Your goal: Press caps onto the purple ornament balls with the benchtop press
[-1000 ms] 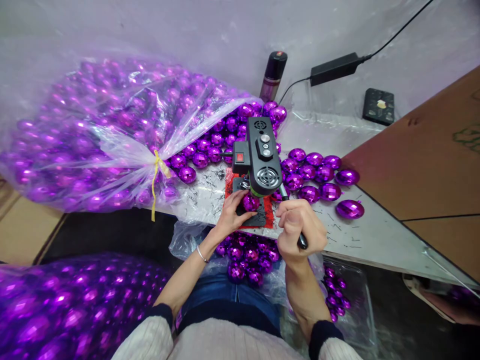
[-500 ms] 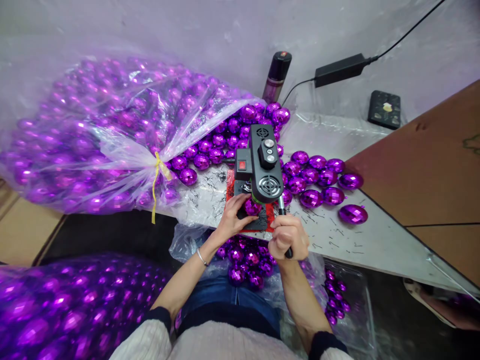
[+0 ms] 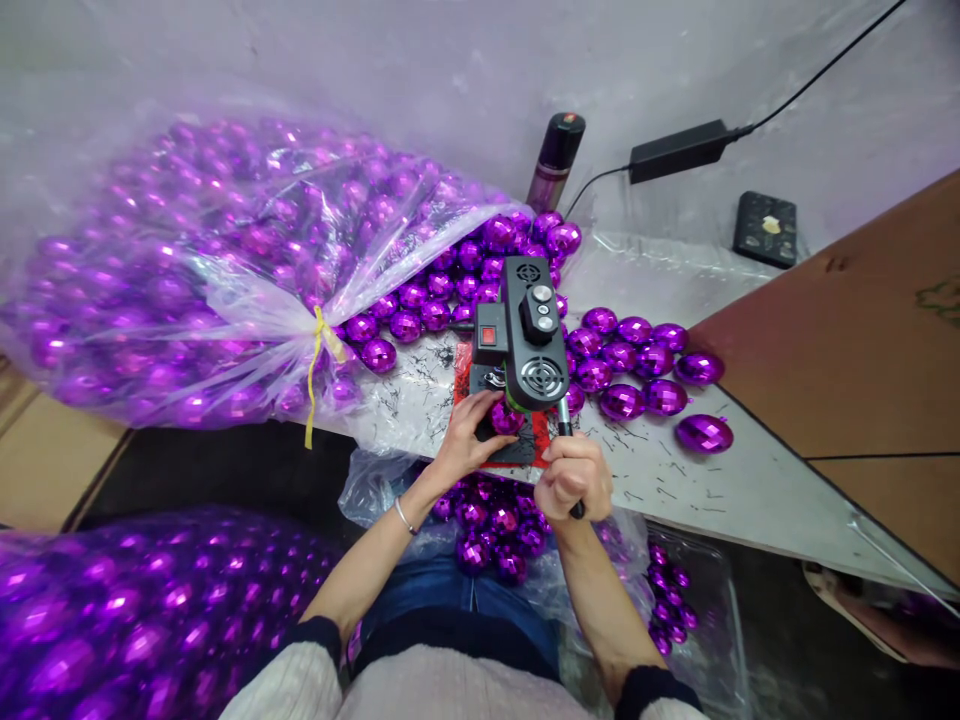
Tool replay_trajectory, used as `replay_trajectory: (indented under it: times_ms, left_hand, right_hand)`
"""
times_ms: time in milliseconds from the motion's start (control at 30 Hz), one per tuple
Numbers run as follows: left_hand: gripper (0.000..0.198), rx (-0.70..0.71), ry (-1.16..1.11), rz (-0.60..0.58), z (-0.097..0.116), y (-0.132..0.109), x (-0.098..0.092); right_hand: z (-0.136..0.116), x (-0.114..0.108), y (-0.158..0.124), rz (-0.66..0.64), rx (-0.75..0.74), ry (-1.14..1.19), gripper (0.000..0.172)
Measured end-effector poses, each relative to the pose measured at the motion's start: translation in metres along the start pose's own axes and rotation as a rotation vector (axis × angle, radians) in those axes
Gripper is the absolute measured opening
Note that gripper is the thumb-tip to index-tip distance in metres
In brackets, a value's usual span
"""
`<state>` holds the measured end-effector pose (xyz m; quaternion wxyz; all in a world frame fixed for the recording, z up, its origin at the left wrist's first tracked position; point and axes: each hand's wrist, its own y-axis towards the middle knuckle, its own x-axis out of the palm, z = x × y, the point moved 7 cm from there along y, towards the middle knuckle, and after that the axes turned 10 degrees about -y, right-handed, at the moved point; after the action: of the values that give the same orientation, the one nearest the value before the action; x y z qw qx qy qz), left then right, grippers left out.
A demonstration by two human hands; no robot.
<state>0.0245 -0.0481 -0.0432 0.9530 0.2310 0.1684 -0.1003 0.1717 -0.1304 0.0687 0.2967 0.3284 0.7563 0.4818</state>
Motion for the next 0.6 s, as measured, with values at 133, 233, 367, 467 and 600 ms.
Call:
replay_trajectory:
  times_ms: [133, 233, 367, 467, 600]
  left_hand:
    - [0.07, -0.001, -0.001, 0.0, -0.001, 0.0, 0.001]
    - [0.071, -0.006, -0.005, 0.003, -0.003, 0.001, 0.001]
    - [0.069, 0.014, -0.014, 0.013, -0.004, 0.001, 0.002]
    - [0.071, 0.064, -0.024, 0.015, -0.004, 0.002, 0.003]
    - [0.069, 0.125, 0.012, 0.007, 0.002, 0.001, 0.003]
  right_hand:
    - [0.0, 0.003, -0.001, 0.061, 0.015, 0.031, 0.037]
    - [0.002, 0.004, -0.006, 0.087, 0.016, 0.002, 0.039]
    - [0.001, 0.007, -0.01, 0.047, -0.028, -0.003, 0.04]
    - [-0.001, 0.003, -0.001, 0.064, 0.013, 0.052, 0.042]
    - [-0.008, -0.001, 0.03, -0.013, 0.109, 0.049, 0.04]
